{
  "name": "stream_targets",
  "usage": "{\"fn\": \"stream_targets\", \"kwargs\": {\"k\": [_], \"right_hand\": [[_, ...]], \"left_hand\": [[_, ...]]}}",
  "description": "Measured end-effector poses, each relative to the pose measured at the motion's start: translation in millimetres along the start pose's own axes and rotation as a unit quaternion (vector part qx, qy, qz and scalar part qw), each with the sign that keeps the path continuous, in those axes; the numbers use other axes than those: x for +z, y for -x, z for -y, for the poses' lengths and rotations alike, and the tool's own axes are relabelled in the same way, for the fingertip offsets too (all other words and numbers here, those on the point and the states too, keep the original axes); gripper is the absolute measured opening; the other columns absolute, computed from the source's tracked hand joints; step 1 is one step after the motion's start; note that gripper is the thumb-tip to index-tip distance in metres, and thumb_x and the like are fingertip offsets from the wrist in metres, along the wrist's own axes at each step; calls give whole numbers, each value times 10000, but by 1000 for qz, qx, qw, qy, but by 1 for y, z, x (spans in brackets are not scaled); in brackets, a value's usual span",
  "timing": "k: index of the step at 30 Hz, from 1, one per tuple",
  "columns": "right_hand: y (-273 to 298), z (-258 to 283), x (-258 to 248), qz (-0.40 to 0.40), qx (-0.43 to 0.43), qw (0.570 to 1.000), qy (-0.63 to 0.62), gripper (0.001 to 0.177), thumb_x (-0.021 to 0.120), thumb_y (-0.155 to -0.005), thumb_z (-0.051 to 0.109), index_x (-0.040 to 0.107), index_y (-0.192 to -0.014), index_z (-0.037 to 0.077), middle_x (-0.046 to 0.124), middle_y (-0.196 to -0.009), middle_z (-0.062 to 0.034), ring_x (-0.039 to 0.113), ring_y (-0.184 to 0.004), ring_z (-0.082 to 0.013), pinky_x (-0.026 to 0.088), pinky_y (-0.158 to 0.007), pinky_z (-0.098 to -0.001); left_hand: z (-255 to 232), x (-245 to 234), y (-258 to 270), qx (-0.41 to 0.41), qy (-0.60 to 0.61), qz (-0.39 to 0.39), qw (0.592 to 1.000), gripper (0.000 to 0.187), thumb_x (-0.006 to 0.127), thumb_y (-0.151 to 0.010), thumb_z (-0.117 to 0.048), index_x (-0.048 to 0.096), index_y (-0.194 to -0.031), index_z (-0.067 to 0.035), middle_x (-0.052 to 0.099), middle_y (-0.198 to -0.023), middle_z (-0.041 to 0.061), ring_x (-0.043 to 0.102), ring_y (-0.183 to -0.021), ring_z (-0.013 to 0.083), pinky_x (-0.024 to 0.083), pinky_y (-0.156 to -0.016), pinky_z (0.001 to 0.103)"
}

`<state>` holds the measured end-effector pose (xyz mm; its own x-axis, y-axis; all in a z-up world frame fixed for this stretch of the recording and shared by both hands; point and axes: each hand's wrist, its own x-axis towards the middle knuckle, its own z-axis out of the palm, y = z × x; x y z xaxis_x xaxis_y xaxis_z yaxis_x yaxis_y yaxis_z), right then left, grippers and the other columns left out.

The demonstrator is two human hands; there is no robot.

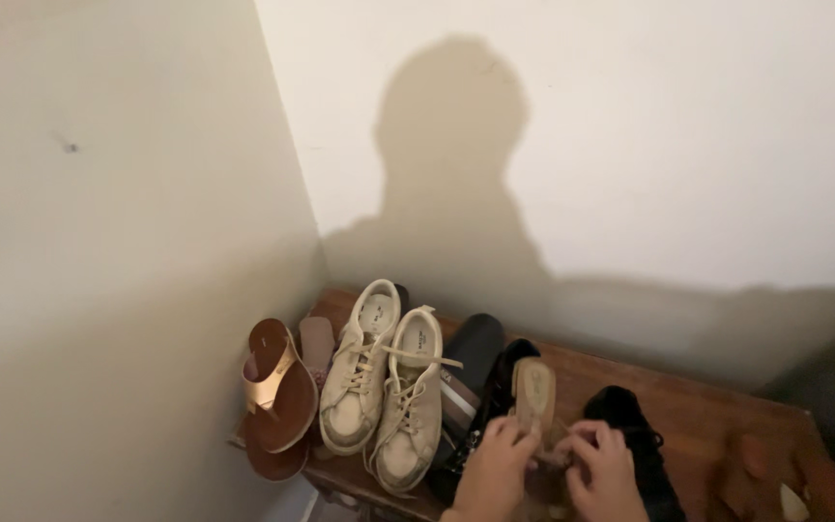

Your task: The person removes various shoes from a wooden shoe rack and places them on the top surface. They handle sandals, sneakers, and flats one by one, then rearrange them on the top shelf.

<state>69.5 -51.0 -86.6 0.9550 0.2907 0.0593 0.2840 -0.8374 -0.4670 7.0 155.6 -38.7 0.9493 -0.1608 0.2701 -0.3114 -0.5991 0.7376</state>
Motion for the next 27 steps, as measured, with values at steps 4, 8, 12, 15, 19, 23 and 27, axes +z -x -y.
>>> {"fn": "stream_targets", "kwargs": {"k": [4, 8, 12, 15, 19, 23, 27], "right_hand": [[-10, 43, -52, -86, -137, 983, -90, 402, 730, -659, 78, 672, -1056, 103, 523, -1234, -97, 486, -1168, -320, 406, -979, -456], [-31, 102, -86, -113, -162, 965, -174, 383, 669, -731, 52, 630, -1113, 57, 483, -1290, -130, 495, -1266, -326, 419, -1052, -446], [-53, 159, -97, -83, -180, 949, -245, 391, 661, -800, 75, 611, -1188, 58, 459, -1323, -134, 526, -1245, -306, 473, -991, -397], [-65, 198, -92, -69, -200, 946, -247, 372, 665, -846, 85, 612, -1214, 60, 460, -1341, -135, 538, -1236, -304, 459, -1012, -395], [-77, 236, -78, -16, -220, 958, -183, 372, 650, -894, 108, 615, -1264, 97, 482, -1358, -129, 501, -1252, -329, 456, -1027, -413], [-77, 254, -60, 90, -207, 974, -30, 462, 645, -929, 213, 559, -1382, 187, 486, -1377, -117, 467, -1250, -339, 439, -1025, -435], [-69, 255, -49, 121, -175, 977, -11, 545, 555, -968, 234, 442, -1501, 222, 503, -1367, -101, 474, -1251, -312, 423, -1027, -440]], "left_hand": [[-29, -51, -18, 43, 8, -85, 995, 331, 635, -891, 6, 664, -1215, -56, 605, -1254, 157, 539, -1271, 373, 521, -949, 432], [-48, -116, -42, 43, -22, -73, 996, 229, 656, -900, -22, 674, -1125, -62, 608, -1276, 149, 552, -1275, 351, 508, -980, 428], [-51, -172, -53, 58, -100, -125, 985, 272, 674, -845, -10, 695, -1107, -79, 604, -1309, 147, 548, -1290, 339, 491, -1026, 431], [-46, -204, -48, 30, -162, -152, 975, 276, 681, -843, -21, 696, -1111, -86, 607, -1310, 126, 536, -1299, 331, 464, -1027, 447], [-22, -226, -28, -61, -144, -142, 977, 261, 663, -866, -19, 670, -1123, -65, 588, -1322, 104, 505, -1315, 332, 456, -1026, 443], [23, -215, -13, -152, -128, -94, 976, 380, 634, -873, 6, 613, -1244, -76, 498, -1399, 114, 438, -1349, 348, 435, -1043, 447], [48, -201, 0, -134, -109, -97, 980, 412, 625, -868, 37, 571, -1261, -74, 428, -1514, 120, 371, -1426, 359, 400, -1107, 454]]}}
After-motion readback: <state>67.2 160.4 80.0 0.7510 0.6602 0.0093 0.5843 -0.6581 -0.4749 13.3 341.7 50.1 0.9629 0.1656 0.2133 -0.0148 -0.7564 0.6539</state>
